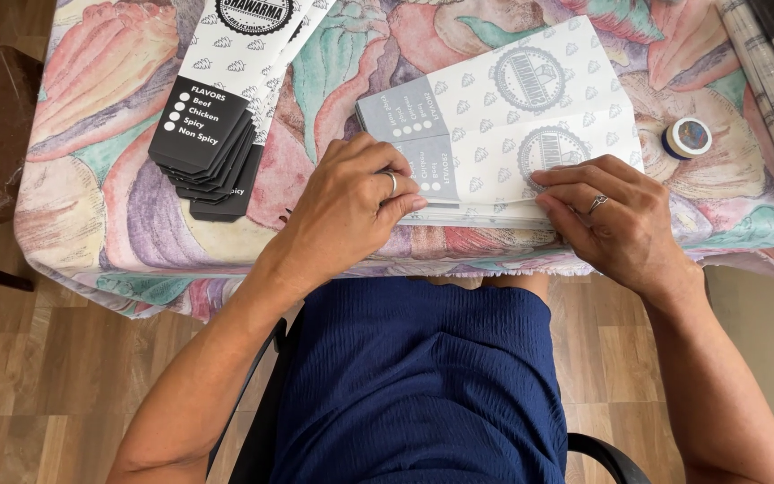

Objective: The person folds a white paper wrapper and applies a black rectangular sticker with flavor options to the folded edge. They repeat this process multiple times, using tape to secure the sticker and folding the wrapper around it.

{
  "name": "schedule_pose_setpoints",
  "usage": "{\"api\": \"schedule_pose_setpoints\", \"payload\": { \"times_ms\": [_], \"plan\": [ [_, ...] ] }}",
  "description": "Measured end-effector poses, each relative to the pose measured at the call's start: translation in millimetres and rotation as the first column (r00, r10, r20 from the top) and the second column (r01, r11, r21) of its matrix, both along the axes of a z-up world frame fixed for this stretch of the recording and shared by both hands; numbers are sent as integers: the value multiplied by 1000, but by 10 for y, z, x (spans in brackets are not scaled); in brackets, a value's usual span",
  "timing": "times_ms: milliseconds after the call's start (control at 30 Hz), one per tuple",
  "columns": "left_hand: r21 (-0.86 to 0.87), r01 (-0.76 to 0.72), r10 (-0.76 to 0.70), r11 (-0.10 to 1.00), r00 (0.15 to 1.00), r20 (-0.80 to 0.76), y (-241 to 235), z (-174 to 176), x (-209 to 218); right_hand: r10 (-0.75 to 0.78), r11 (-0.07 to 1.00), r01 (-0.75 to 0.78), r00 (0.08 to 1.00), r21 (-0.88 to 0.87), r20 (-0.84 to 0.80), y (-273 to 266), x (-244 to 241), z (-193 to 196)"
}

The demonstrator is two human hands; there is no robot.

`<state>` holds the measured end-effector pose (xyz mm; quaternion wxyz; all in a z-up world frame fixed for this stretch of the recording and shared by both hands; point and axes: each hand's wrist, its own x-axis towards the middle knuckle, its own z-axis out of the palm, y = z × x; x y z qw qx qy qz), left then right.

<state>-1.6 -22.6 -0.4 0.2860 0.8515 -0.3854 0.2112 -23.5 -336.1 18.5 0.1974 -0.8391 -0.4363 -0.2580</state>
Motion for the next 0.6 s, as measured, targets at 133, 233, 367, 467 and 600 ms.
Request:
{"api": "schedule_pose_setpoints", "payload": {
  "times_ms": [133,233,367,467,600],
  "plan": [
    [-33,23,-26,999,995,-94,27,-12,51,6,1000,-6,1000,12,0,-4,-2,-6],
    [-102,43,-61,994,982,-178,34,4,80,22,999,-21,1000,26,-15,-6,-7,-7],
    [-120,48,-82,992,952,-294,51,43,106,30,999,-29,999,34,-21,-14,-17,-10],
    [-124,66,-100,990,951,-293,65,21,127,31,999,-29,999,35,-42,-49,-18,-28],
    [-120,74,-104,990,959,-265,72,-16,143,22,999,-20,998,34,-66,-73,-23,-40]
  ]
}}
